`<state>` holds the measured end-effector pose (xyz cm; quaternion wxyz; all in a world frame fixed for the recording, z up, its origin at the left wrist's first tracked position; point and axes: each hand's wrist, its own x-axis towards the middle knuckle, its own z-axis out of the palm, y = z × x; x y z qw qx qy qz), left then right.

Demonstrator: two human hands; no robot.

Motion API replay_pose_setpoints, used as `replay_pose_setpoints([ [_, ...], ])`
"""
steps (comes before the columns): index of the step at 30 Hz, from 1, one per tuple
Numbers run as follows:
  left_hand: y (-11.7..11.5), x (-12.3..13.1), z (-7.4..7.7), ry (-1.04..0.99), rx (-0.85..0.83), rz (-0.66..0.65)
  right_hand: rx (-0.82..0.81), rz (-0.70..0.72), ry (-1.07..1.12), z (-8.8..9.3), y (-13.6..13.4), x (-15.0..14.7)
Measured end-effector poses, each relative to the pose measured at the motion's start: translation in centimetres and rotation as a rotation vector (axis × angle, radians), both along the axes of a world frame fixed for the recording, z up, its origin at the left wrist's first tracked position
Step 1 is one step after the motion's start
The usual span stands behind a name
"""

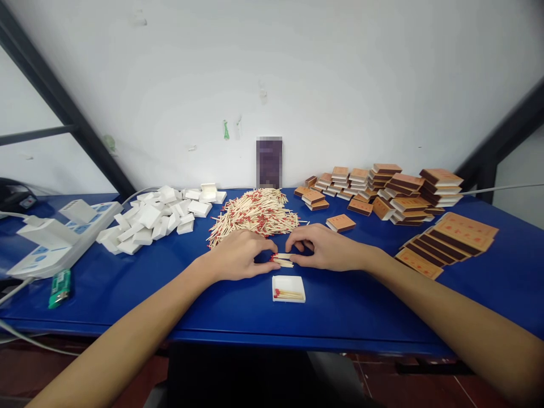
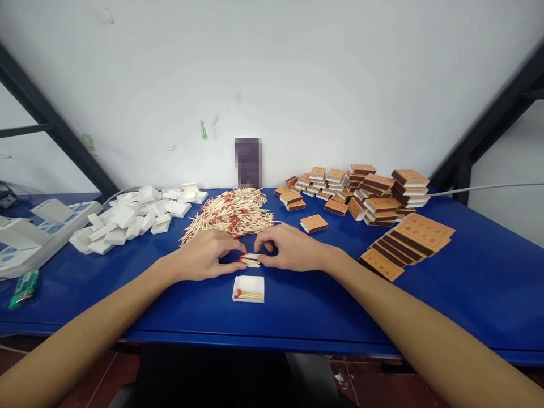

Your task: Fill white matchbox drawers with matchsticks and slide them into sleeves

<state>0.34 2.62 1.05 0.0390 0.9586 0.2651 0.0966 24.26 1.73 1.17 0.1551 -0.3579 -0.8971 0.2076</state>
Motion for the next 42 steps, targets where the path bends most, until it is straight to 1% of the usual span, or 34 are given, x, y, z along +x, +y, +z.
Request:
replay_pose_setpoints([
  [4,0.1,0.0,-0.1,0.005,-0.006,0.005,-0.023,0.002,0.014,0.0,0.1,0.2],
  [13,0.0,0.0,0.1,0.003,-0.018,0.01,-0.004,-0.006,0.012,-0.4,0.3,0.0],
  [19,-0.1,0.1,0.1,0.0,-0.015,0.003,0.038,-0.021,0.028,-0.4,-0.1,-0.3],
  [25,-0.2,0.3,-0.1,-0.001,-0.011,0.02,0.051,-0.018,0.029,-0.6,-0.4,-0.6],
  [32,-0.3,0.3,0.0,-0.006,-0.047,0.047,0.053,-0.015,0.062,-1.1,-0.6,-1.1],
  [38,-0.3,0.3,0.0,-0.019,-0.046,0.04,0.081,-0.032,0.079,-1.3,-0.7,-1.5],
  [42,-0.3,0.3,0.0,-0.014,-0.054,-0.001,0.117,-0.03,0.088,-1.5,-0.7,-1.6],
])
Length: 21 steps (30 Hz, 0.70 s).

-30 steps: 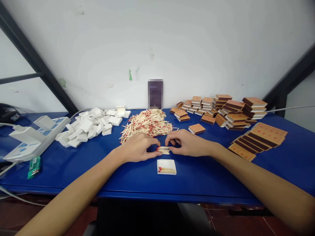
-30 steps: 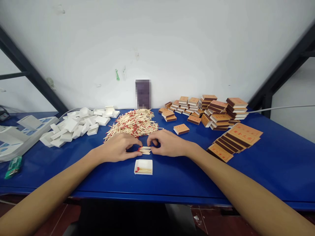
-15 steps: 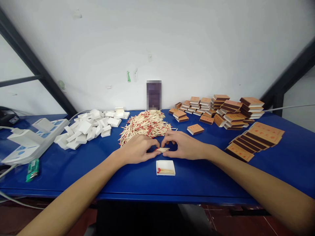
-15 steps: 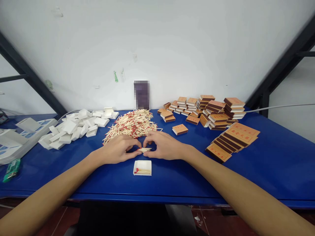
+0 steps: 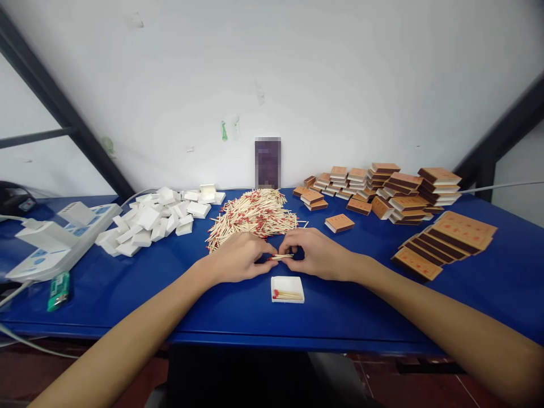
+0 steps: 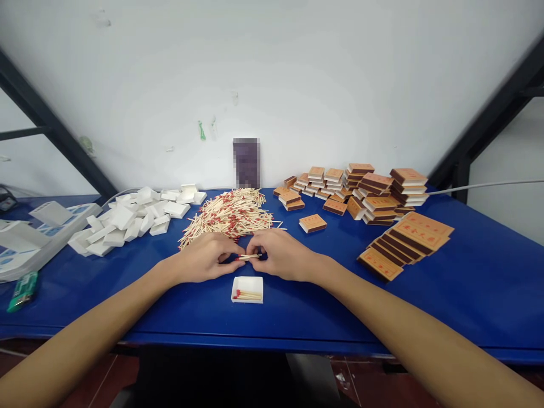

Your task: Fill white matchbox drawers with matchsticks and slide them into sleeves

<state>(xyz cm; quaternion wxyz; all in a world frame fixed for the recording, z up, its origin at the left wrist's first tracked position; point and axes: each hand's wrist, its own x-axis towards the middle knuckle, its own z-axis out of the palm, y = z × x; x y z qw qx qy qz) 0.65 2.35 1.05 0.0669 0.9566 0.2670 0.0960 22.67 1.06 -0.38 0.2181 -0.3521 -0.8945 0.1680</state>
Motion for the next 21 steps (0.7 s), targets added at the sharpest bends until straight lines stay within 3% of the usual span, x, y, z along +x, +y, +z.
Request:
replay_pose_setpoints([
  [9,0.03,0.14,-0.22,-0.012,0.039,0.043,0.056,-0.003,-0.038,0.22,-0.05,-0.11],
  [15,-0.05,0.22,-0.54,-0.021,-0.024,0.135,0.147,-0.015,-0.091,0.0,-0.21,-0.26],
  [21,-0.23,0.32,-0.15,-0.114,-0.126,0.137,0.089,-0.023,-0.001,0.92,-0.64,-0.17],
])
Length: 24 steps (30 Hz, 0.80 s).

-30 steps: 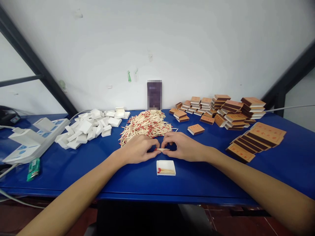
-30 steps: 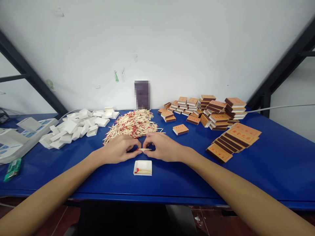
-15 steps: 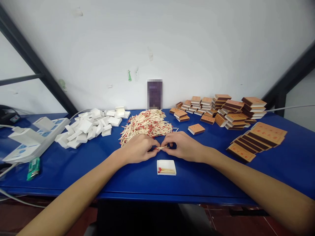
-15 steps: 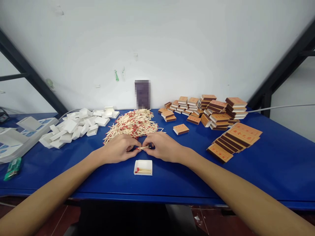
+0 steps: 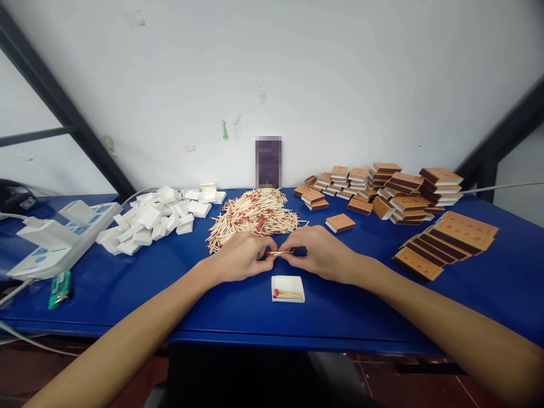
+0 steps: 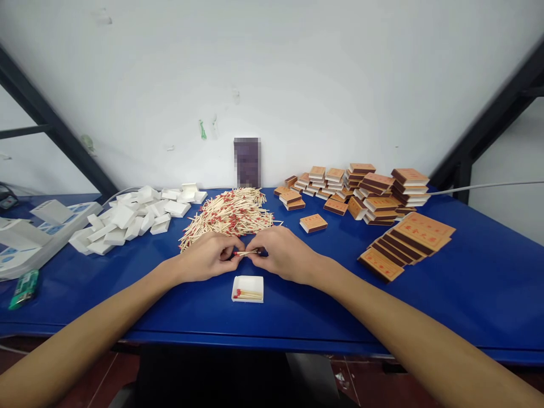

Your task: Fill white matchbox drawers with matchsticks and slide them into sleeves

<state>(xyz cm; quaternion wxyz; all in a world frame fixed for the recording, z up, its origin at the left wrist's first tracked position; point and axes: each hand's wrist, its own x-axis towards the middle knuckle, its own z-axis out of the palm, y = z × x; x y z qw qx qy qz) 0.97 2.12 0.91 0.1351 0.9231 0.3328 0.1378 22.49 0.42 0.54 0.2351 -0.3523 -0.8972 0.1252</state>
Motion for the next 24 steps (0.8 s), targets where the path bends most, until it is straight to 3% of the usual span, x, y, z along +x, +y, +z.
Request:
replay_pose_setpoints([
  [6,-1.2,-0.1,0.9,-0.111,-0.117,-0.157,-0.239,0.034,0.061,2.5,-2.0,0.3],
  [11,-1.3,-0.5,0.9,-0.109,-0.156,-0.308,-0.309,0.064,-0.056,2.6,-3.0,0.4],
  [14,-0.6,-0.7,0.7,-0.117,-0.036,-0.225,-0.269,0.084,-0.11,2.5,-3.2,0.3],
  [18,0.2,-0.6,0.4,0.045,0.208,-0.127,-0.215,0.086,-0.191,2.4,-3.4,0.1],
  [24,-0.1,-0.1,0.1,0.179,0.285,-0.102,-0.199,0.081,-0.253,2.1,-3.7,-0.2],
])
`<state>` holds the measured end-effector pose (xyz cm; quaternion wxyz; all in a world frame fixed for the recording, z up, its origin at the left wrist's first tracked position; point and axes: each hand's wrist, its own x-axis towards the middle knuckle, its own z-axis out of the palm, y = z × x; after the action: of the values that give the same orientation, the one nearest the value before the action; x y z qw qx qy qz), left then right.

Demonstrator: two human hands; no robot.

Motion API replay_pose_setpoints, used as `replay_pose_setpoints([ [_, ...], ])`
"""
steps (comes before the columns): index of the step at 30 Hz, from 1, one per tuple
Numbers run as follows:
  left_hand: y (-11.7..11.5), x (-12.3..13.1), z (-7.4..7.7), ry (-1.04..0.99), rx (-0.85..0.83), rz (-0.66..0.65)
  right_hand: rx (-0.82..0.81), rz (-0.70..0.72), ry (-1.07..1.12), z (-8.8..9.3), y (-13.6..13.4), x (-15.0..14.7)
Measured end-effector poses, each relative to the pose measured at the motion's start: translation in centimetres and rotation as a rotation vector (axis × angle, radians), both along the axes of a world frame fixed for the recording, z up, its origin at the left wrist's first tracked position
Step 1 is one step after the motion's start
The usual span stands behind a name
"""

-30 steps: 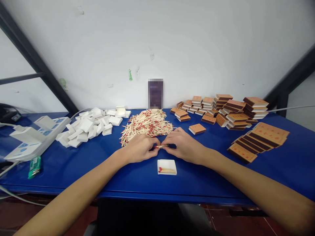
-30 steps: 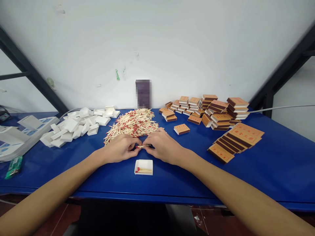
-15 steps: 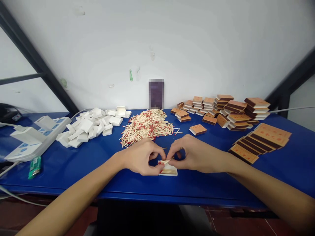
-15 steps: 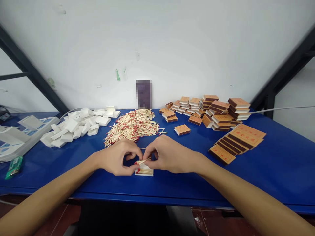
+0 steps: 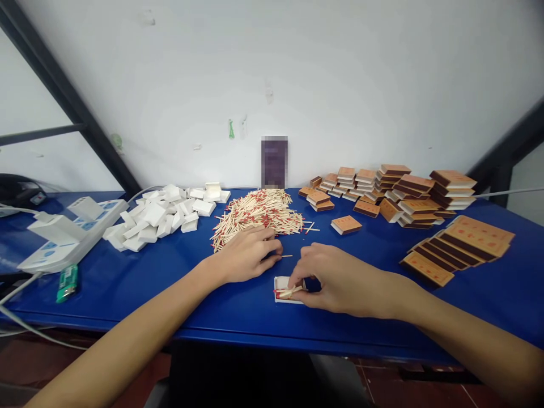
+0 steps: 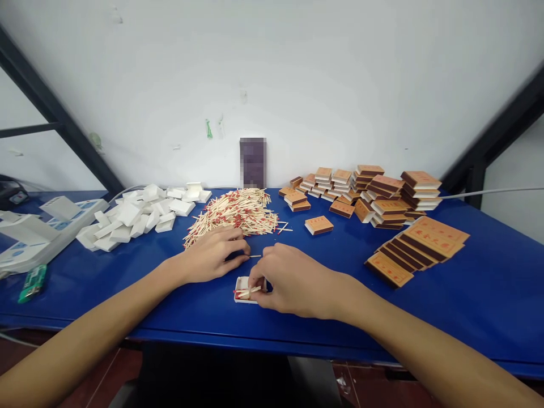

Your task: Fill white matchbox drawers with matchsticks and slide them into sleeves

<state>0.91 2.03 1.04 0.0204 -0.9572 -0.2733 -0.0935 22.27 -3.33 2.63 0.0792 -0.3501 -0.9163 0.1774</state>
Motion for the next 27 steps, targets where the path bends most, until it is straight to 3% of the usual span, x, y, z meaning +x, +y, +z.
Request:
replay_pose_setpoints([
  [11,-0.3,0.1,0.0,0.027,-0.024,-0.013,0.044,0.106,0.048,0.0,0.1,0.3],
  [20,-0.2,-0.5,1.2,-0.123,-0.082,0.035,-0.012,0.056,0.056,0.5,0.2,0.7],
  [27,-0.8,-0.4,1.9,-0.241,-0.369,-0.063,-0.042,0.082,0.139,1.9,0.0,1.0],
])
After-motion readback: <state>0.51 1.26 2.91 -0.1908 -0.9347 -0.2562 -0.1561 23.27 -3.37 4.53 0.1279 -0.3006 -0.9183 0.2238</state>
